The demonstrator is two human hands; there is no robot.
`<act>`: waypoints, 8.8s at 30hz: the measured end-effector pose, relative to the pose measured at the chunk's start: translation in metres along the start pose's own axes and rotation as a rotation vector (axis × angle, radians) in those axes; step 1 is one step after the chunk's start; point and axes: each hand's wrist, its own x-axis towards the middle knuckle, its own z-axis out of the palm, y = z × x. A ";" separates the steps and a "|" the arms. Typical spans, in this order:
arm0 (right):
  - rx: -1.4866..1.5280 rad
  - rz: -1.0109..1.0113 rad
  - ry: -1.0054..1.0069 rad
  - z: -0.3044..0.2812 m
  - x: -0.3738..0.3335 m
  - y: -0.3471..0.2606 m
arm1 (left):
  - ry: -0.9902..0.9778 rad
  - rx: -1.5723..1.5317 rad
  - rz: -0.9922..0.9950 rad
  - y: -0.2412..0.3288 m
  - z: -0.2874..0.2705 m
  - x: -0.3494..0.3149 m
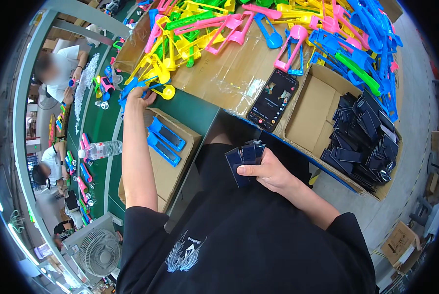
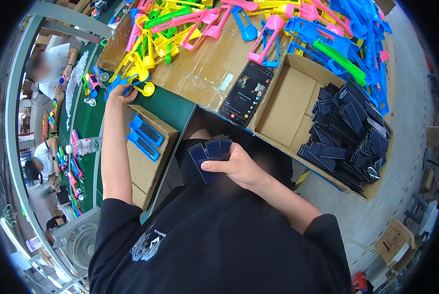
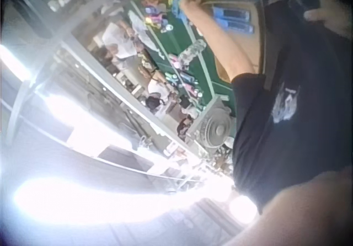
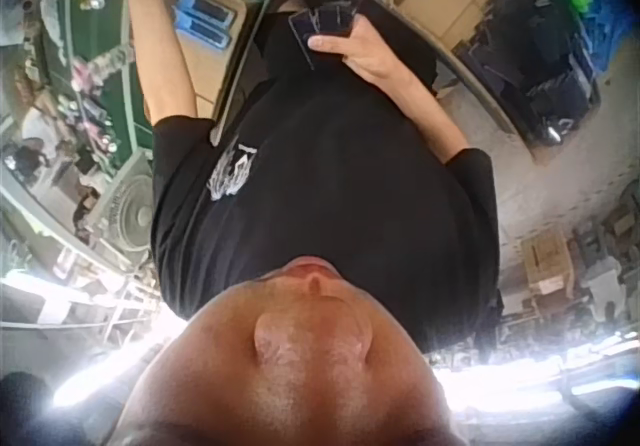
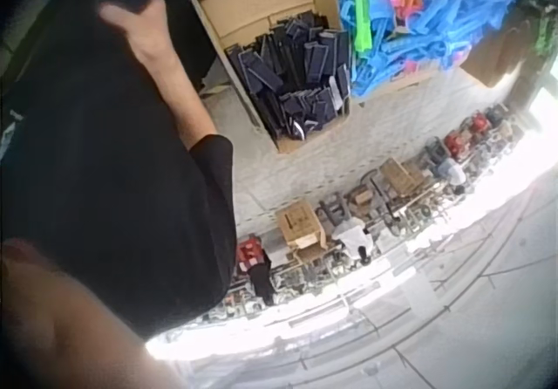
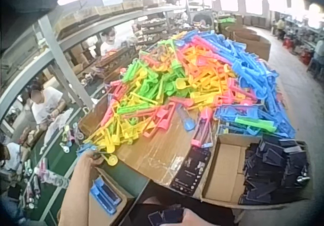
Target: Assembling plastic toy gun components and organizing them into boxes on an assembly line.
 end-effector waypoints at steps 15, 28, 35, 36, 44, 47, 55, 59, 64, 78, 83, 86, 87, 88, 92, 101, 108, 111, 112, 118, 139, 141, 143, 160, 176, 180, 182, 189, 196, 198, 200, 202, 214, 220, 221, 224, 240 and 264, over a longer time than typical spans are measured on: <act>0.047 0.078 0.063 -0.008 0.005 -0.012 | -0.342 -0.270 0.503 -0.005 -0.015 -0.108; -0.136 -0.034 0.178 0.009 0.012 -0.014 | -0.601 0.140 0.497 -0.173 0.005 -0.325; -0.409 -0.095 0.344 0.011 0.005 -0.003 | -0.800 0.060 0.217 -0.239 0.003 -0.334; -0.520 -0.074 0.370 0.010 0.003 -0.002 | -0.829 0.029 0.173 -0.241 0.003 -0.336; -0.641 0.007 0.388 0.004 -0.010 0.007 | -0.805 0.012 -0.016 -0.267 -0.023 -0.335; -0.659 0.016 0.368 0.007 -0.009 0.006 | -0.732 0.029 -0.087 -0.267 -0.026 -0.337; -0.742 0.000 0.353 0.008 -0.007 -0.009 | -0.760 -0.015 0.121 -0.274 -0.014 -0.334; -0.852 0.014 0.368 0.007 -0.007 -0.011 | -0.763 -0.009 0.140 -0.275 -0.012 -0.333; -0.947 0.099 0.358 0.005 -0.005 -0.015 | -0.777 0.000 0.105 -0.273 -0.010 -0.331; -0.891 0.139 0.282 0.001 0.002 -0.027 | -0.809 -0.020 0.178 -0.276 -0.005 -0.327; -0.911 0.046 0.291 0.000 0.002 -0.024 | -0.800 -0.017 0.193 -0.276 -0.004 -0.326; -0.948 0.086 0.262 0.001 0.004 -0.029 | -0.799 -0.019 0.203 -0.278 -0.006 -0.326; -0.941 0.105 0.241 0.000 0.004 -0.030 | -0.816 -0.020 0.214 -0.279 -0.007 -0.325; -0.941 0.107 0.240 -0.002 0.004 -0.030 | -0.835 -0.020 0.223 -0.279 -0.007 -0.324; -0.952 0.066 0.234 -0.002 0.005 -0.029 | -0.836 -0.023 0.237 -0.275 -0.005 -0.327; -1.011 0.122 0.240 0.004 0.003 -0.037 | -0.855 -0.017 0.202 -0.281 -0.008 -0.325; -1.031 0.128 0.256 0.002 0.004 -0.033 | -0.871 -0.030 0.236 -0.282 -0.007 -0.327; -1.074 0.120 0.267 -0.001 0.003 -0.029 | -0.858 -0.040 0.227 -0.284 -0.008 -0.326; -1.090 0.110 0.263 -0.003 0.003 -0.027 | -0.855 -0.011 0.225 -0.284 -0.010 -0.325; -0.896 -0.091 0.329 0.001 0.000 -0.021 | -0.916 -0.035 0.066 -0.280 -0.012 -0.328; -0.939 -0.171 0.328 -0.017 0.005 -0.005 | -0.901 -0.039 -0.105 -0.278 -0.018 -0.320; -0.888 -0.125 0.318 -0.016 0.005 -0.009 | -0.904 -0.015 -0.076 -0.276 -0.016 -0.323; -0.910 -0.106 0.309 -0.021 0.005 -0.012 | -0.904 0.014 -0.055 -0.274 -0.013 -0.325; -0.493 -0.015 0.255 -0.041 0.003 0.008 | -1.009 0.034 -0.110 -0.275 -0.013 -0.316; -0.545 -0.106 0.314 -0.038 0.003 0.007 | -1.054 -0.112 -0.368 -0.284 -0.017 -0.309; -0.611 -0.075 0.316 -0.035 0.003 0.004 | -1.009 -0.106 -0.333 -0.283 -0.017 -0.311; -0.617 -0.137 0.308 -0.030 0.004 0.002 | -1.026 -0.135 -0.326 -0.283 -0.017 -0.312; -0.576 -0.135 0.254 -0.040 0.007 0.006 | -1.003 -0.017 -0.210 -0.278 -0.016 -0.311; -0.559 -0.145 0.239 -0.044 0.007 0.011 | -0.977 -0.019 -0.176 -0.274 -0.014 -0.315; -0.549 -0.142 0.247 -0.048 0.009 0.013 | -0.980 -0.017 -0.162 -0.273 -0.013 -0.315; -0.539 -0.135 0.253 -0.049 0.009 0.014 | -0.979 -0.012 -0.151 -0.273 -0.012 -0.313; -0.470 -0.114 0.230 -0.047 0.009 0.012 | -0.978 -0.008 -0.140 -0.274 -0.012 -0.313; -0.319 -0.063 0.249 -0.050 0.011 0.021 | -0.968 -0.006 -0.182 -0.272 -0.013 -0.312; -0.314 -0.099 0.256 -0.051 0.012 0.027 | -0.956 0.000 -0.258 -0.271 -0.013 -0.308; -0.313 -0.096 0.257 -0.052 0.012 0.027 | -0.954 0.009 -0.266 -0.272 -0.013 -0.307; -0.290 -0.068 0.209 -0.054 0.011 0.029 | -0.964 0.018 -0.280 -0.272 -0.014 -0.305; -0.257 -0.081 0.274 -0.043 0.006 0.022 | -1.028 -0.081 -0.333 -0.275 -0.016 -0.313; -0.445 -0.027 0.224 -0.042 0.001 0.013 | -1.063 -0.020 -0.242 -0.269 -0.018 -0.317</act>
